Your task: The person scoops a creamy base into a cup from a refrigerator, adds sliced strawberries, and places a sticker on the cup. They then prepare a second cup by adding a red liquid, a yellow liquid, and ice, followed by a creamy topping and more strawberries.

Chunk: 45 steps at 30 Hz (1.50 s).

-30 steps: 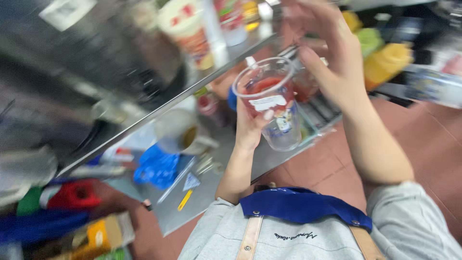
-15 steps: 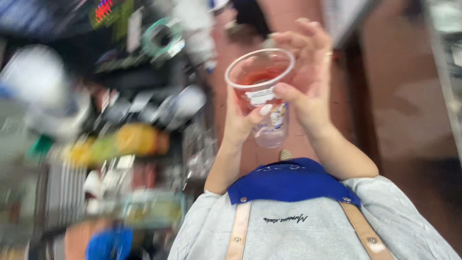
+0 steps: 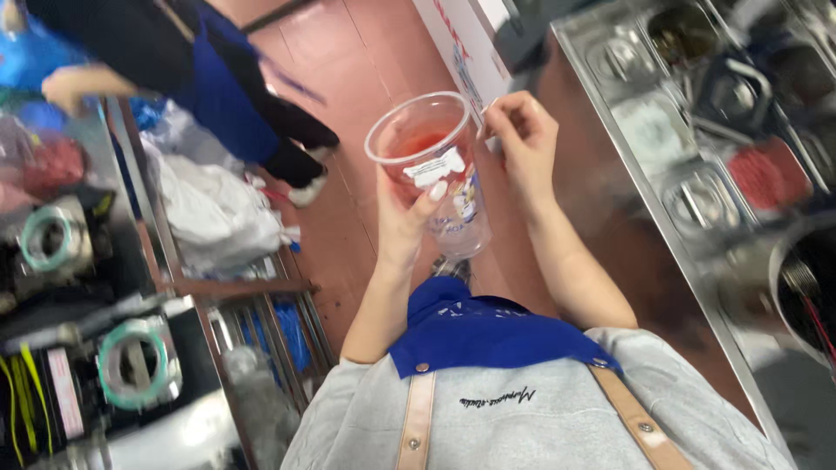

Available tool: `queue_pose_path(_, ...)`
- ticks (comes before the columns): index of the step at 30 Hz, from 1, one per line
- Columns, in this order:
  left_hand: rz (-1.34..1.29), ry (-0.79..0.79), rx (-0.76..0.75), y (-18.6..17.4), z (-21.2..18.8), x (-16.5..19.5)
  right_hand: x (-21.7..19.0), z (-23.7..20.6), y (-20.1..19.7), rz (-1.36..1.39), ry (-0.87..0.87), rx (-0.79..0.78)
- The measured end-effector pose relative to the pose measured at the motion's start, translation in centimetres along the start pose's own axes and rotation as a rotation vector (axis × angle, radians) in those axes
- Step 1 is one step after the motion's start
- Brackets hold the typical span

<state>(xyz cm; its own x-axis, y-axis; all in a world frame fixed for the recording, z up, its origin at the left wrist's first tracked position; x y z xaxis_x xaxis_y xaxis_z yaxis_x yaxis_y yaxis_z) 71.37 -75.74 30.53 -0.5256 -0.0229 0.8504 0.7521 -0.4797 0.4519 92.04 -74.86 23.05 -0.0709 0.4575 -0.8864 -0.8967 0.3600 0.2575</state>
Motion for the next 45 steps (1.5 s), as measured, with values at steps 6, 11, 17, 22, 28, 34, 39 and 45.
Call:
queue_pose_path(6,-0.069,-0.135,-0.081,-2.6,24.0,-5.3,23.8,24.8,-9.4,-0.074,0.336,0.228)
queue_pose_path(11,-0.040,-0.170,-0.093,-4.4,40.3,-11.0,33.9,37.3,-16.7,-0.370,0.520,0.627)
queue_pose_path(17,0.016,-0.142,-0.258,-7.4,57.8,-19.1,39.3,43.4,-20.3,-1.278,0.489,0.690)
queue_pose_path(22,-0.058,-0.273,-0.355,-5.6,72.2,-25.8,40.3,41.7,-21.4,-1.250,0.334,0.851)
queue_pose_path(28,-0.220,-0.563,-0.636,-0.8,80.0,-33.6,41.8,43.4,-27.1,-1.149,0.480,0.849)
queue_pose_path(34,-0.131,-0.598,-0.942,1.1,84.8,-41.9,55.6,49.4,-34.8,-1.381,1.263,0.138)
queue_pose_path(39,0.035,-0.540,-1.017,-0.8,87.2,-47.8,61.6,49.9,-36.3,-1.189,1.441,0.300)
queue_pose_path(45,0.083,-0.740,-1.076,-3.7,88.1,-52.8,67.3,47.5,-36.1,-1.119,1.584,0.446)
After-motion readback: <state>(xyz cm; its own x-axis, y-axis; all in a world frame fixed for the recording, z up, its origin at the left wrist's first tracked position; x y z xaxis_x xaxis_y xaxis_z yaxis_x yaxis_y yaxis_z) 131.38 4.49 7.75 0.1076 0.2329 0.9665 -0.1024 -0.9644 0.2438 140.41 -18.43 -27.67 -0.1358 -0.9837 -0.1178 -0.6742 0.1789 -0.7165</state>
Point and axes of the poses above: each hand's wrist, its own z-axis towards the middle knuckle, its own y-axis out of the palm, x = y × z, the point moved 8 cm from there along z, towards the middle knuckle, and after that the axes turned 2 degrees about -y, right-handed, at the moved point
